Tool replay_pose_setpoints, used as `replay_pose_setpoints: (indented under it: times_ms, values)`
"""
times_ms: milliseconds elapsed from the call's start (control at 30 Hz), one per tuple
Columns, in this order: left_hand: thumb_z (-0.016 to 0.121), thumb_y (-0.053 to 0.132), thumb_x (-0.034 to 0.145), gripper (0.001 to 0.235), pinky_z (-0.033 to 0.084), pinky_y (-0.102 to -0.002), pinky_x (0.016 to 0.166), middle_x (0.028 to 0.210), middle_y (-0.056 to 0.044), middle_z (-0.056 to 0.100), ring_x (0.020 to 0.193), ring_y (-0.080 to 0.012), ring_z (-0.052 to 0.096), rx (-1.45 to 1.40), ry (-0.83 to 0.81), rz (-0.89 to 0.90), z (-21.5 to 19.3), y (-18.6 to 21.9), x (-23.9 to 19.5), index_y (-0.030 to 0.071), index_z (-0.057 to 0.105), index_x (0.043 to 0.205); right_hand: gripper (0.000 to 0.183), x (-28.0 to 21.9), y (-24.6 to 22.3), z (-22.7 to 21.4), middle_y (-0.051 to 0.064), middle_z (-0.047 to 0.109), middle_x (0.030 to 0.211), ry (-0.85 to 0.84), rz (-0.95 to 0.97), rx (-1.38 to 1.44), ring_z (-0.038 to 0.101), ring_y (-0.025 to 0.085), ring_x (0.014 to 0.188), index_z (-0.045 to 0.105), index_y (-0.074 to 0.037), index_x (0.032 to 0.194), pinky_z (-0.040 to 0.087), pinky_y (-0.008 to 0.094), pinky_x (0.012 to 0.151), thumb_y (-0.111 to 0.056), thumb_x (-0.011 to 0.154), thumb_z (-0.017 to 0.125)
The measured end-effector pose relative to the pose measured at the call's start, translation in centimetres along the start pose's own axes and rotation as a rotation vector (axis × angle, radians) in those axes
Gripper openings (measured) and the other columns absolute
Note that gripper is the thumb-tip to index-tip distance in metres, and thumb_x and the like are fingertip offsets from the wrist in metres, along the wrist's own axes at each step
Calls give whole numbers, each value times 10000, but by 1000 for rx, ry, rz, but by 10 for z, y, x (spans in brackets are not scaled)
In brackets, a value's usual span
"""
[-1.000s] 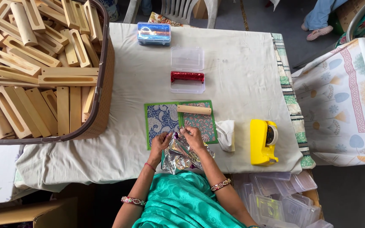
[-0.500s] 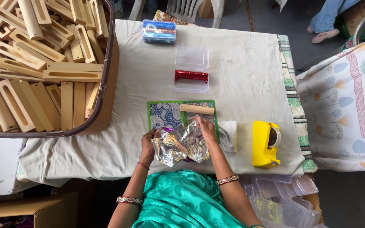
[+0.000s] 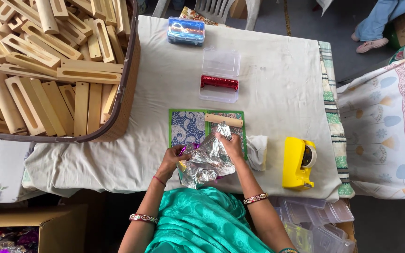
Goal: The person wipes a wooden handle with a cloth, then wraps colored metallic foil around the handle and smooths it. They retrieve foil sheets from a cardboard box and place finished wrapped handles into a plastic container.
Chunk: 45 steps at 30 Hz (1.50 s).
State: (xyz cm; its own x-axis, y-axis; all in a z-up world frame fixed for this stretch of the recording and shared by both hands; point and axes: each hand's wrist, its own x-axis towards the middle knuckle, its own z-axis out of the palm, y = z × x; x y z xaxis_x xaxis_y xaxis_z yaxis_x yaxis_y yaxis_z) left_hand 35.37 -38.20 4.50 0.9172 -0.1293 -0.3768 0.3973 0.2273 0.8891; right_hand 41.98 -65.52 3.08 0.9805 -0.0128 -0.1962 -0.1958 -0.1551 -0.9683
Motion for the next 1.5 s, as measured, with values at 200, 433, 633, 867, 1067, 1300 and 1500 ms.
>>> replay_pose_setpoints:
  times_ms: [200, 433, 633, 867, 1067, 1300, 1500]
  values:
    - [772, 51, 805, 145, 524, -256, 655, 808, -58, 737, 710, -112, 657, -30, -78, -77, -20, -51, 16, -48, 739, 906, 378, 3, -2, -8, 99, 696, 782, 105, -39, -376, 636, 220, 674, 769, -3, 989, 473, 394, 622, -368, 900, 808]
    - [747, 107, 810, 166, 490, -284, 487, 700, -55, 688, 553, -136, 619, -139, -1, -171, -20, -38, 11, -36, 708, 886, 706, -45, -100, 4, 236, 578, 1281, 407, -609, -693, 578, 429, 1153, 590, 72, 1344, 486, 508, 950, -374, 846, 818]
    - [739, 97, 852, 184, 553, -276, 534, 783, -71, 716, 627, -143, 676, -235, 34, -190, -33, -49, 25, -52, 700, 954, 201, -79, -50, 40, 52, 655, 1172, 56, -634, -498, 690, 249, 1076, 738, -100, 1110, 582, 373, 938, -235, 965, 773]
    - [717, 103, 848, 247, 585, -292, 565, 843, -75, 736, 652, -163, 703, -373, 210, -235, -43, -41, 22, -36, 683, 1050, 682, -32, -30, 65, 148, 500, 1480, -75, -443, -801, 487, 375, 1346, 606, -116, 1379, 490, 514, 1033, -443, 823, 828]
    - [719, 40, 843, 318, 506, -286, 575, 844, -12, 681, 667, -113, 611, 2, 242, -205, -85, -76, 8, -10, 704, 1157, 1337, -14, -31, 73, 143, 122, 1690, -466, -121, -1217, 118, 409, 1543, 253, -284, 1608, 307, 677, 1075, -663, 518, 929]
    - [621, -15, 895, 262, 592, -323, 678, 982, -89, 748, 806, -185, 725, 440, 618, 90, -111, -50, -46, 45, 730, 1125, 1354, -17, -26, 63, 164, 140, 1703, -513, -207, -1267, 107, 431, 1550, 261, -304, 1619, 295, 685, 1062, -601, 478, 926]
    - [585, -18, 879, 374, 499, -445, 999, 1353, -153, 656, 1151, -380, 653, 898, -175, 567, 30, 54, -30, 49, 678, 1234, 994, -18, -15, 60, 80, 508, 1596, -605, -92, -1280, 386, 290, 1554, 536, -265, 1537, 275, 609, 1294, -640, 650, 784]
